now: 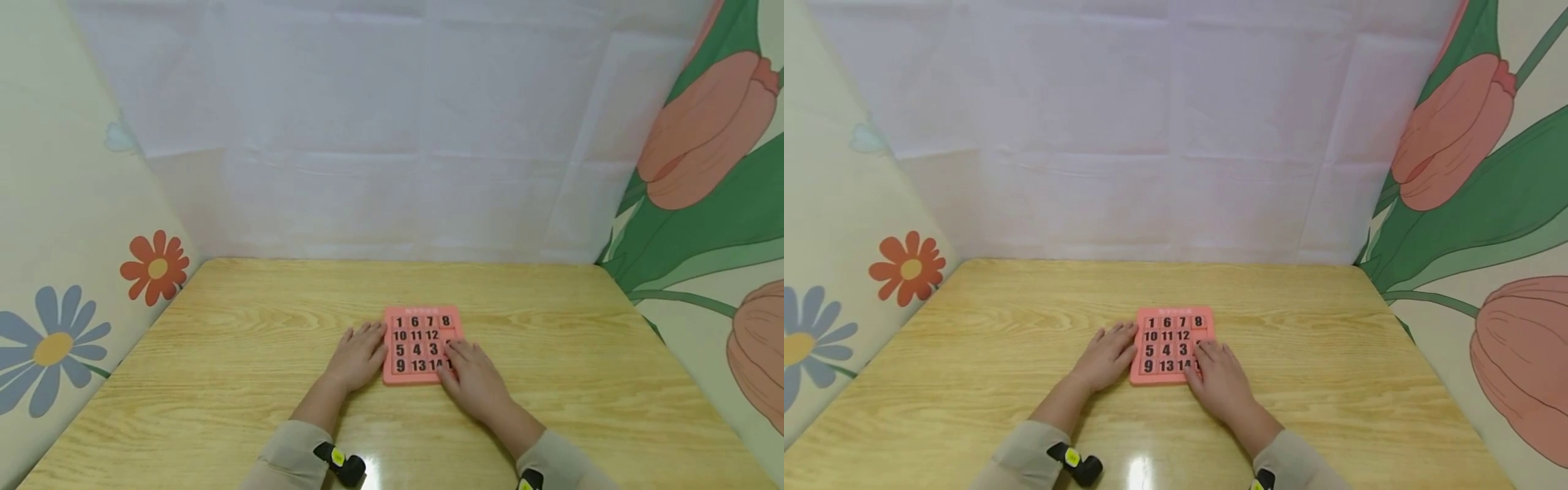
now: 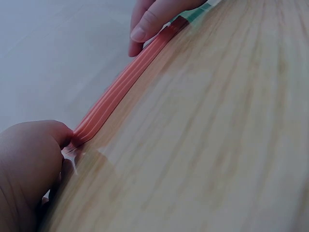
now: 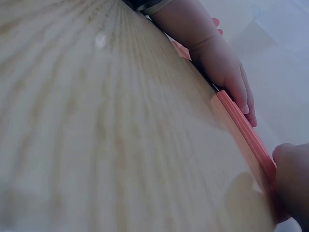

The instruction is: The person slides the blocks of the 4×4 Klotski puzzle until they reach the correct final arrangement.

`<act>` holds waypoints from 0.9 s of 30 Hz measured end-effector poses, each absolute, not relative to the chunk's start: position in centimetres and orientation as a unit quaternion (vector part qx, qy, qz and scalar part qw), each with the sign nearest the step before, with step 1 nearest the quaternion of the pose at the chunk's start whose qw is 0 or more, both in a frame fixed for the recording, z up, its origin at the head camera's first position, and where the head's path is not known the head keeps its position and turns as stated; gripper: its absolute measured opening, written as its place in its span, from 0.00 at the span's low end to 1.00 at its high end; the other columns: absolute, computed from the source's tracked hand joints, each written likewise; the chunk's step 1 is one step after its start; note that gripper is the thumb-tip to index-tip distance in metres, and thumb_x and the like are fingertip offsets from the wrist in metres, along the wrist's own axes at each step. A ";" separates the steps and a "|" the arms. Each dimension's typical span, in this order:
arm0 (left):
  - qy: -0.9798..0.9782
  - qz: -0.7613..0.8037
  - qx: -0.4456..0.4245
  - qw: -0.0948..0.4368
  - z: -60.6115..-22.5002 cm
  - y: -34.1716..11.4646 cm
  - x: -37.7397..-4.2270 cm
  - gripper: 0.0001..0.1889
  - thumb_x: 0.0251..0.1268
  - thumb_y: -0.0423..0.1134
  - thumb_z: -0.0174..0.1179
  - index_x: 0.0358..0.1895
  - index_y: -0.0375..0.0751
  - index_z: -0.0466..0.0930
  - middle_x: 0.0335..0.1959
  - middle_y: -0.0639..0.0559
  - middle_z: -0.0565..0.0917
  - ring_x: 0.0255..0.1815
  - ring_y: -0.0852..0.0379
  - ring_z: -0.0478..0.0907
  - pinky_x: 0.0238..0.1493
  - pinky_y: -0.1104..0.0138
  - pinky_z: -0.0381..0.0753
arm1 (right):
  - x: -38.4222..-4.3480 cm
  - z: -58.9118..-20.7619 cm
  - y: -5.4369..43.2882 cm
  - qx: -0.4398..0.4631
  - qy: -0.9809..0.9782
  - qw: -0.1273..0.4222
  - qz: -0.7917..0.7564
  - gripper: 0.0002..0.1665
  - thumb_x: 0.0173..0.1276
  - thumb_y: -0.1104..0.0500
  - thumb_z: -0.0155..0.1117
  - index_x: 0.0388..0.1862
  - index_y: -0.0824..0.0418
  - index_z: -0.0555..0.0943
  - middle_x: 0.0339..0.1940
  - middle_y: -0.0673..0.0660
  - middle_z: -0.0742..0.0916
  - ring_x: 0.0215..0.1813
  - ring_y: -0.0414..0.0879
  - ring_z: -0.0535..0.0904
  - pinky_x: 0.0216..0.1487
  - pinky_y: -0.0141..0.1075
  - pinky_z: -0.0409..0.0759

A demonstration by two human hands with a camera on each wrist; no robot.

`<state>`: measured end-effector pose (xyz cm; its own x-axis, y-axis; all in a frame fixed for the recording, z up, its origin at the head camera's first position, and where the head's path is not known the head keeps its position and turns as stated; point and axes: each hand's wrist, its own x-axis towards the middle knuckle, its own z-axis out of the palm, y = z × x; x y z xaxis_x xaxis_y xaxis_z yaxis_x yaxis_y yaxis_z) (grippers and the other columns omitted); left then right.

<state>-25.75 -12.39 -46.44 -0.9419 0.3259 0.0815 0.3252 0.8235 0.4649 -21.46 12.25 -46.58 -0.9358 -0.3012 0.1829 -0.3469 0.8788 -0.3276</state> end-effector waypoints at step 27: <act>0.955 0.242 0.169 0.003 -46.4 -12.4 -25.7 0.28 0.78 0.47 0.43 0.75 0.38 0.60 0.76 0.41 0.63 0.79 0.41 0.54 0.80 0.44 0.43 | -22.2 -46.3 11.1 0.189 -0.961 0.060 0.192 0.33 0.75 0.44 0.50 0.69 0.64 0.72 0.73 0.61 0.73 0.77 0.58 0.63 0.79 0.54 0.55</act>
<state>-25.70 -12.44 -46.36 -0.9430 0.3240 0.0756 0.3209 0.8257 0.4639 -22.23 11.06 -46.26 -0.9215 -0.3398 0.1880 -0.3860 0.8547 -0.3473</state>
